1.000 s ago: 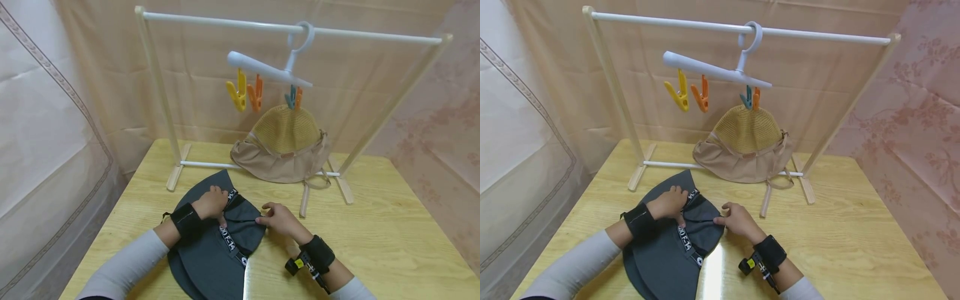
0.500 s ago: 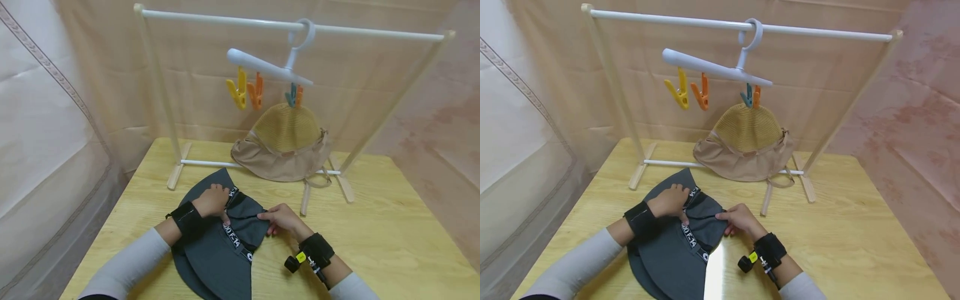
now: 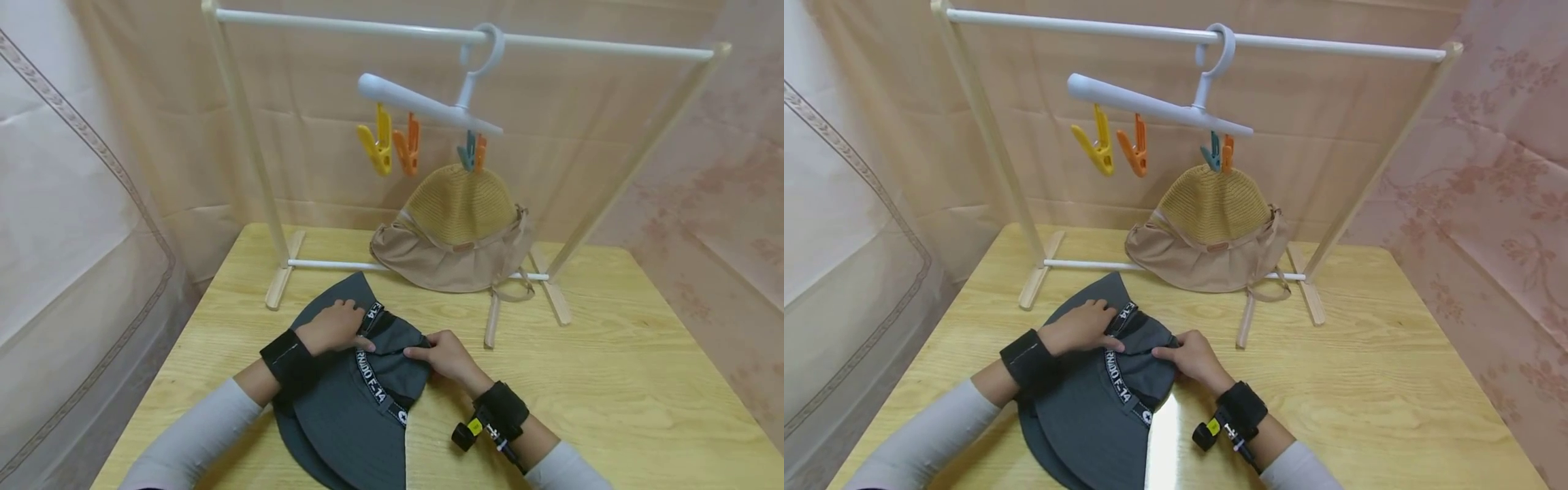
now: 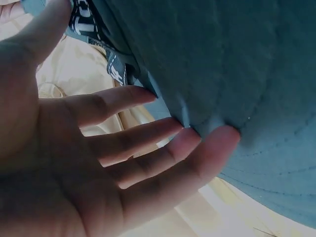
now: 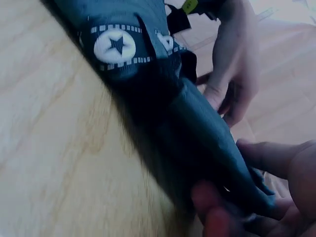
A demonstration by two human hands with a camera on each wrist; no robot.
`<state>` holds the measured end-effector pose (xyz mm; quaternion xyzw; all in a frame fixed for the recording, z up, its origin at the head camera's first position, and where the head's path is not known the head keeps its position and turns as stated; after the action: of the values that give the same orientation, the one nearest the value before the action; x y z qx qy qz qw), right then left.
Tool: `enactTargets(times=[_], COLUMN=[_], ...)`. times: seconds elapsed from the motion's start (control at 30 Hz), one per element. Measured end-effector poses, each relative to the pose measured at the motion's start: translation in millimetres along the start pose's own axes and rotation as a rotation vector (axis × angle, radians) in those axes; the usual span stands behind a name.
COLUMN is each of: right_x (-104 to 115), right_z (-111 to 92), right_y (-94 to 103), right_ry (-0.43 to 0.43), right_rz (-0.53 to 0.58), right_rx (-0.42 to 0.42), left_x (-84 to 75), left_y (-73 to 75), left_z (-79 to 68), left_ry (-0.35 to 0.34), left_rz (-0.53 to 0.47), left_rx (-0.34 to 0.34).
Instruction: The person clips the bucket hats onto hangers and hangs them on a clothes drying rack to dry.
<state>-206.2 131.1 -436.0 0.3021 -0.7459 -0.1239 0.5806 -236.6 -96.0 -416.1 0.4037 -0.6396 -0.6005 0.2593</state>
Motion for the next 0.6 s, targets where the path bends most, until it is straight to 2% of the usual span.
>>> enactTargets(times=[0.27, 0.6], right_x=[11, 20], right_z=[-3, -5], right_y=[-3.7, -1.3], right_ry=[0.048, 0.103], right_rz=[-0.023, -0.037], right_rx=[-0.085, -0.166], left_x=[3.3, -0.7], left_y=[-0.7, -2.5], left_z=[-3.6, -0.2], left_ry=[-0.026, -0.035], left_rz=[0.011, 0.028], left_rx=[-0.094, -0.198])
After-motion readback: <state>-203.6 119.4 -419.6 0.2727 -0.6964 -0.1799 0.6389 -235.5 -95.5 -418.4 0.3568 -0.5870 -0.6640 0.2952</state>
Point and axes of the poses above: each hand's wrist, its own z-axis towards the middle knuckle, its own y-axis out of the back of the hand, x = y × z, the point moved 1 cm from there along z, towards the middle knuckle, and after that the axes turned 6 degrees about -y, right-handed, at the moved point
